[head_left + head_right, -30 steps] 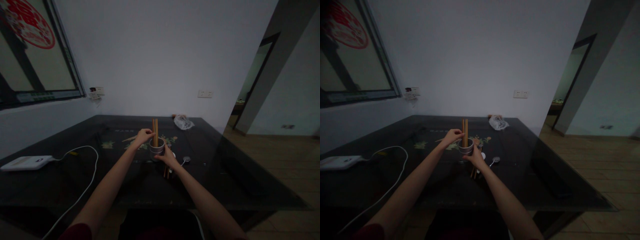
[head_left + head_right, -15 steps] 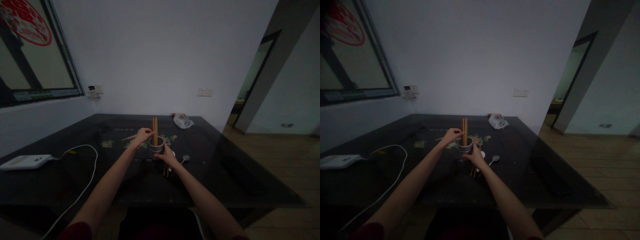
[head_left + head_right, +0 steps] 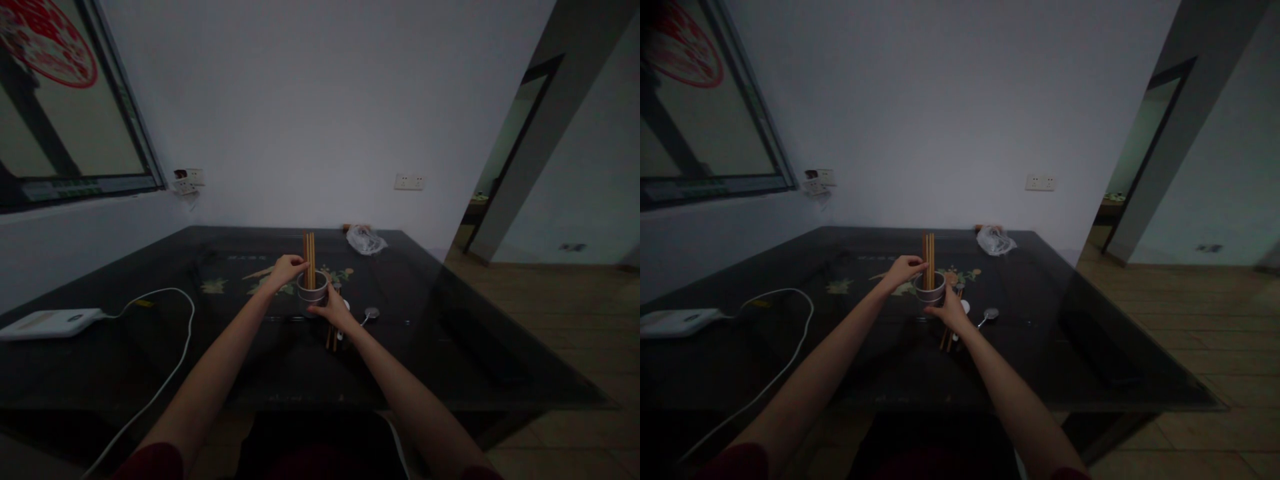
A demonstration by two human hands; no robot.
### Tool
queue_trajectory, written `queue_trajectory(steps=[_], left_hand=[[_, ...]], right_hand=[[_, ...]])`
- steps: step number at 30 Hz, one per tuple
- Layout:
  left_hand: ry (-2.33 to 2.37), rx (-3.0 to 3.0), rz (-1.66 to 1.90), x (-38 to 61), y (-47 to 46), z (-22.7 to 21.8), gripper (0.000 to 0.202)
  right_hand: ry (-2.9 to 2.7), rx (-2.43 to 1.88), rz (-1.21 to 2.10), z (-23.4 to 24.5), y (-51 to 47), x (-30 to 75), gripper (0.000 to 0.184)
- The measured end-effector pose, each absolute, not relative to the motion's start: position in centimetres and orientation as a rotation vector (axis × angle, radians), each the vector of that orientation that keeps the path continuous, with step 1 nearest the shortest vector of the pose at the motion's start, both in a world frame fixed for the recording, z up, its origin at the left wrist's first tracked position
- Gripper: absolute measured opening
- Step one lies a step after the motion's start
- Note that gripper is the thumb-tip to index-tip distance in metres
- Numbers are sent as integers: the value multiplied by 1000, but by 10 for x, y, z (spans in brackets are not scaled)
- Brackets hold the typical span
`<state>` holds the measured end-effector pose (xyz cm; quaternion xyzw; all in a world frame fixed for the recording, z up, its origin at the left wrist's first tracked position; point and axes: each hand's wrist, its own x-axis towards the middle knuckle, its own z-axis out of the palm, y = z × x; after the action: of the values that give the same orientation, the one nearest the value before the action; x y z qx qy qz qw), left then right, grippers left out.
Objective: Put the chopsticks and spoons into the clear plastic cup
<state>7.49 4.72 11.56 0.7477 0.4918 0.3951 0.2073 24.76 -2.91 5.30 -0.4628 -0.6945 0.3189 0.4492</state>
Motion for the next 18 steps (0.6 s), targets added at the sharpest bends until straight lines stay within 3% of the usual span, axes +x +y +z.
queue_trajectory(steps=[7,13,18], left_hand=[[1288,2073,1076,71,52,110,39],[1381,2132,1574,73,15,137,33],[1237,2203,1689,86,-45,156,23]], right_hand=[[-1692,-1074,825,50,-28,246,84],[-1681,-953,845,49,-20,254,91],[-1666,-1001,883,49,-5,277,77]])
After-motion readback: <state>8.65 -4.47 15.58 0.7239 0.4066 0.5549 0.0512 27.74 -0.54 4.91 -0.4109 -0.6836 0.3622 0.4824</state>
